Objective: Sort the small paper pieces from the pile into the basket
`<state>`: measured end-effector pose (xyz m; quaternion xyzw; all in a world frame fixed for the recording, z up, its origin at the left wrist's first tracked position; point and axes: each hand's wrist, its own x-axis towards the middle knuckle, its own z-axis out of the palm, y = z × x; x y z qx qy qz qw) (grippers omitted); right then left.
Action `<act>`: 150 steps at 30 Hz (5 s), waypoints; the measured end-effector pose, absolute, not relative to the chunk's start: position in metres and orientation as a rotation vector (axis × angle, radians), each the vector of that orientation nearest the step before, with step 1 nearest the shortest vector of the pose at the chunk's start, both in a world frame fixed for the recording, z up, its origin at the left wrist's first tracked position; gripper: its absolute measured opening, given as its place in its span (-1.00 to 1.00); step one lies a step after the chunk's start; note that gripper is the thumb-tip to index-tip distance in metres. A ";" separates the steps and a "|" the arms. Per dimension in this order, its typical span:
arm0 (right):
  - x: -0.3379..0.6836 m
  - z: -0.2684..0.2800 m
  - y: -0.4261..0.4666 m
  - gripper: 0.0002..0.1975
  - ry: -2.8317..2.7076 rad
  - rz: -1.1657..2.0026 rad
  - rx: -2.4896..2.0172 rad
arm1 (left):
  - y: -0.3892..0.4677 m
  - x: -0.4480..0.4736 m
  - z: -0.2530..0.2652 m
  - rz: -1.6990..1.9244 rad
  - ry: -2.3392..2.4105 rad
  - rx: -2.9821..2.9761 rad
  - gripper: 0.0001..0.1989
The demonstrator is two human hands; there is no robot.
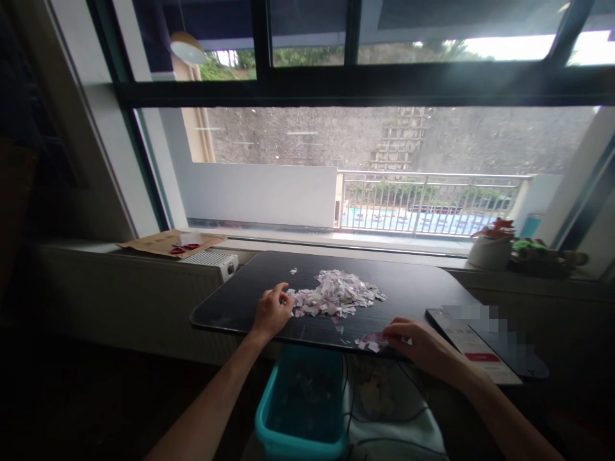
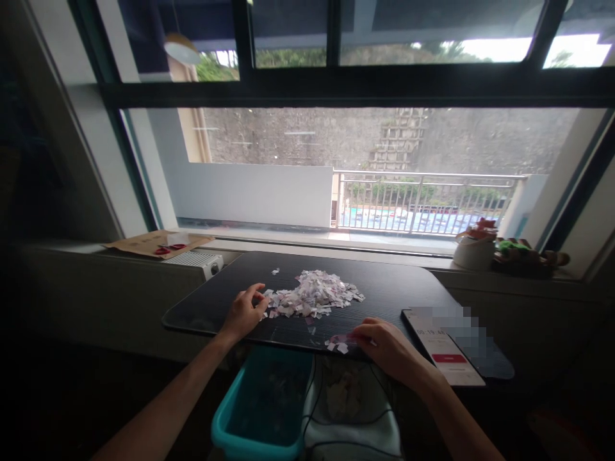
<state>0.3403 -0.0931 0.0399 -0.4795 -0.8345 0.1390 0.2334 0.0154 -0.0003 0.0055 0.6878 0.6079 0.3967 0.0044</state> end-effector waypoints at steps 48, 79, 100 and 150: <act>0.343 0.028 -0.090 -0.78 -2.207 0.604 -1.471 | 0.004 0.013 0.001 1.286 1.888 2.170 -0.65; 0.282 0.036 -0.060 -0.76 -2.244 0.194 -1.499 | 0.002 0.014 0.000 1.288 1.883 2.158 -0.66; 0.276 0.032 -0.087 -0.77 -2.247 0.197 -1.499 | 0.003 0.014 -0.001 1.297 1.877 2.152 -0.66; 0.311 0.007 -0.027 -0.69 -1.863 0.249 -1.473 | 0.000 0.014 0.003 1.283 1.888 2.135 -0.66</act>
